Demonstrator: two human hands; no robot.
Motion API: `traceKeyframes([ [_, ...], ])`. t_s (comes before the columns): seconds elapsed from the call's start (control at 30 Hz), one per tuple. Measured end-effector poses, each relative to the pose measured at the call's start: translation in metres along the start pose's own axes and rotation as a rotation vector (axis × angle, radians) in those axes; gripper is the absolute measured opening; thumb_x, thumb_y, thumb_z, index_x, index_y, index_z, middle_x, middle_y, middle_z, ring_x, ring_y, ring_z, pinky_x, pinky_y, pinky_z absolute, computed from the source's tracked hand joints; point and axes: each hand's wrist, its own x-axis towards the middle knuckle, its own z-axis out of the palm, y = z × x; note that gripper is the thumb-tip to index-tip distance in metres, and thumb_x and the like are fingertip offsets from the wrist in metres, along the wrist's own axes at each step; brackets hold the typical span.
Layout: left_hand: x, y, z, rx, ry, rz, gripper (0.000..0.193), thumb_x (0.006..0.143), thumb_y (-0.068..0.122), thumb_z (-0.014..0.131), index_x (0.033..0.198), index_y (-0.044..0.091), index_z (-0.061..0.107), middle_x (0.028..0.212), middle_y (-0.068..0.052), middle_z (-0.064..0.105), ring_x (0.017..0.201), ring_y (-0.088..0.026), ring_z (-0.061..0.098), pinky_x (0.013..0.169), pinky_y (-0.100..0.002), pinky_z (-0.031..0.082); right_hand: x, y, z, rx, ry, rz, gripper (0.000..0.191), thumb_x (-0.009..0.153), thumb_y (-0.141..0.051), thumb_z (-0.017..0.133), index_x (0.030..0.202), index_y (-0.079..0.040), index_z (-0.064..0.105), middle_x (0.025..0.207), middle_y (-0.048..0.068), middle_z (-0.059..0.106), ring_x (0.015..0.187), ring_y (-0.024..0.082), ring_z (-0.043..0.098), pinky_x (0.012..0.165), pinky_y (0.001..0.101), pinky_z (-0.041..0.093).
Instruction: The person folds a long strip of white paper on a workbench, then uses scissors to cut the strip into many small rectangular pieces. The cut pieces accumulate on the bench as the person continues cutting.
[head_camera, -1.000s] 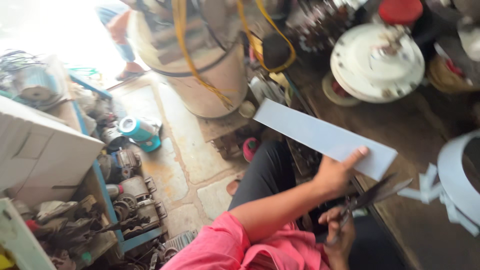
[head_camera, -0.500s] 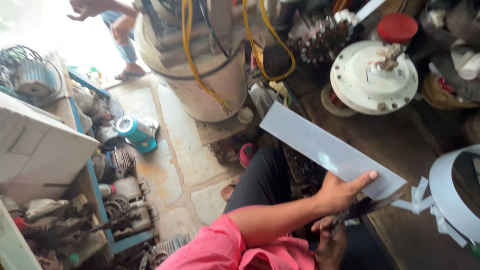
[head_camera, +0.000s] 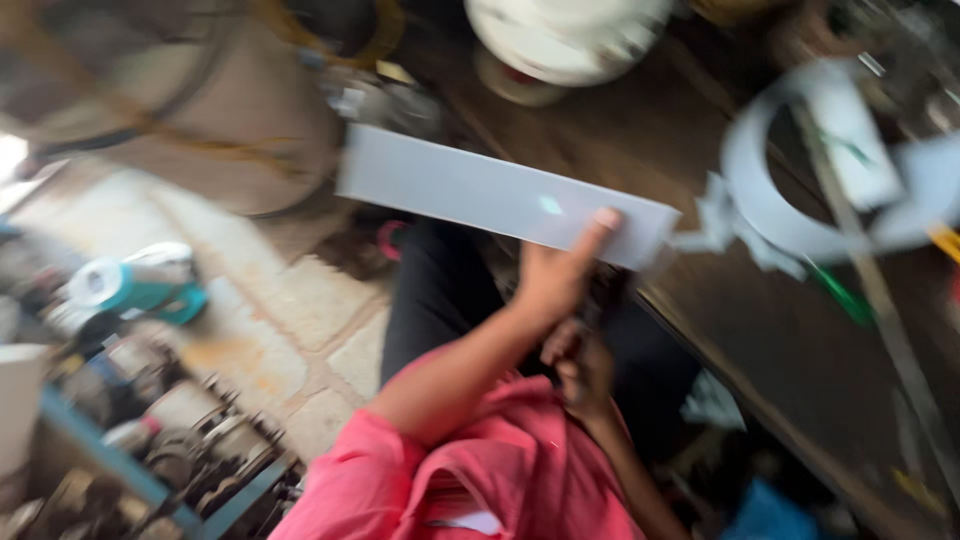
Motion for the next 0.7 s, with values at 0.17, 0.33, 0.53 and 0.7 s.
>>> traceKeyframes([
  [0.17,-0.009,-0.001,-0.001,0.090,-0.029,0.051,0.022,0.101,0.021,0.073,0.101,0.000,0.070,0.094,-0.005,0.071,0.084,-0.014,0.065,0.078,-0.029,0.055,-0.006,-0.024,0.005,-0.179,0.025,-0.018,0.068,0.092,-0.075,0.061,0.093,-0.009,0.045,0.081,0.002,0.052,0.072,0.013,0.055,0.065,0.0271,0.044],
  [0.33,-0.015,0.004,0.006,0.040,-0.040,0.110,0.018,0.102,0.018,0.074,0.104,0.002,0.068,0.098,-0.001,0.068,0.088,-0.011,0.063,0.082,-0.027,0.053,0.002,-0.045,0.006,-0.308,0.041,-0.055,0.069,0.092,-0.077,0.060,0.092,-0.009,0.044,0.078,0.003,0.057,0.068,0.014,0.060,0.062,0.0280,0.047],
  [0.53,-0.022,0.010,0.011,0.039,-0.057,0.106,0.018,0.102,0.018,0.074,0.105,0.001,0.070,0.097,0.000,0.068,0.088,-0.010,0.062,0.081,-0.026,0.052,0.002,-0.049,0.007,-0.285,0.074,-0.011,0.069,0.088,-0.075,0.065,0.091,-0.009,0.048,0.076,0.005,0.060,0.068,0.015,0.061,0.062,0.0275,0.048],
  [0.7,-0.025,0.019,0.010,0.071,-0.080,0.101,0.020,0.102,0.020,0.074,0.103,0.001,0.070,0.095,-0.001,0.069,0.086,-0.010,0.064,0.080,-0.026,0.054,0.000,-0.048,0.006,-0.292,0.079,-0.022,0.068,0.089,-0.073,0.068,0.092,-0.007,0.049,0.077,0.005,0.061,0.069,0.015,0.063,0.063,0.0283,0.049],
])
